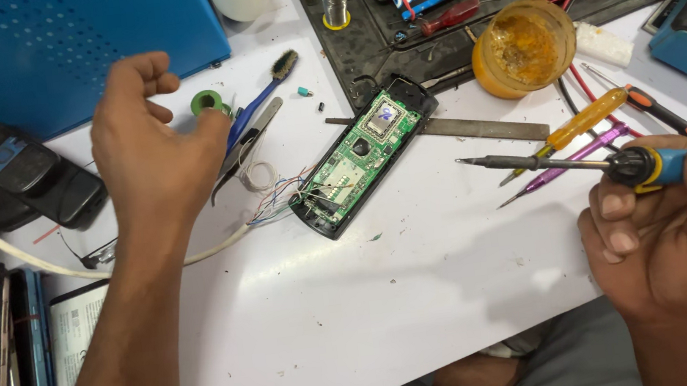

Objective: The person solders a wire onto the circuit board of a disassembled feature phone, dipping the soldering iron in flux first. They then clean the board and keypad with a toothbrush and probe the board with multimeter test leads to test it.

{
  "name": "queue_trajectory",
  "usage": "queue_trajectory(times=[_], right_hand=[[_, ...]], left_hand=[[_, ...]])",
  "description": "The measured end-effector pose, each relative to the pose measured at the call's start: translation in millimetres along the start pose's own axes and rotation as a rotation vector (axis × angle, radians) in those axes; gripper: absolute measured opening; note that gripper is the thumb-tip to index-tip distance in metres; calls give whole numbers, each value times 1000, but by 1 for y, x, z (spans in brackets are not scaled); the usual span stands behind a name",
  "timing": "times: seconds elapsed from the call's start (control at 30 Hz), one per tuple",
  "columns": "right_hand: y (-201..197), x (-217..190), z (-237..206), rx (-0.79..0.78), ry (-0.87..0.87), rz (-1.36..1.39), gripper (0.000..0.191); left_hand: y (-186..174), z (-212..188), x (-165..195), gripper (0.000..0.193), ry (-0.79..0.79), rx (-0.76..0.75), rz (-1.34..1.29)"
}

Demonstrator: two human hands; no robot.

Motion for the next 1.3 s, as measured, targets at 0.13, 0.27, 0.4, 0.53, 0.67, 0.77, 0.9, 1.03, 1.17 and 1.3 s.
queue_trajectory(times=[0.13, 0.27, 0.4, 0.53, 0.67, 0.77, 0.9, 1.03, 1.17, 1.3], right_hand=[[-2, -2, 1, -13, 10, -19, 53], [-4, 1, 5, 45, 7, -59, 48], [-5, 9, 8, 52, -4, -108, 50], [-8, 20, 10, 90, 1, -147, 49], [-13, 33, 10, 175, 9, -271, 50], [-17, 44, 10, 186, 9, -309, 44], [-22, 56, 12, 128, -6, -256, 35], [-25, 66, 13, 122, 27, -223, 30], [-21, 70, 13, 119, 51, -177, 21], [-15, 71, 16, 157, 50, -198, 18]], left_hand=[[-2, -1, 24, 37, -158, -280, -311], [-3, -12, 52, 39, -199, -517, -315], [0, -13, 65, 46, -31, -601, -297], [7, -18, 54, 40, -197, -640, -166], [10, -23, 38, 24, -261, -624, -178], [9, -27, 24, 13, -322, -603, -233], [6, -32, 11, 8, -296, -582, -334], [4, -37, -1, 6, -357, -585, -299], [5, -37, -5, 7, -318, -562, -344], [7, -37, -7, 18, -293, -567, -294]])
Point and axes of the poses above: each hand's wrist, its own z-axis towards the middle knuckle, its own y-axis out of the palm, x = y × z, the point moved 3 cm from there along z, towards the middle knuckle, and after that the axes turned 13 degrees about -z, right-handed, at the moved point
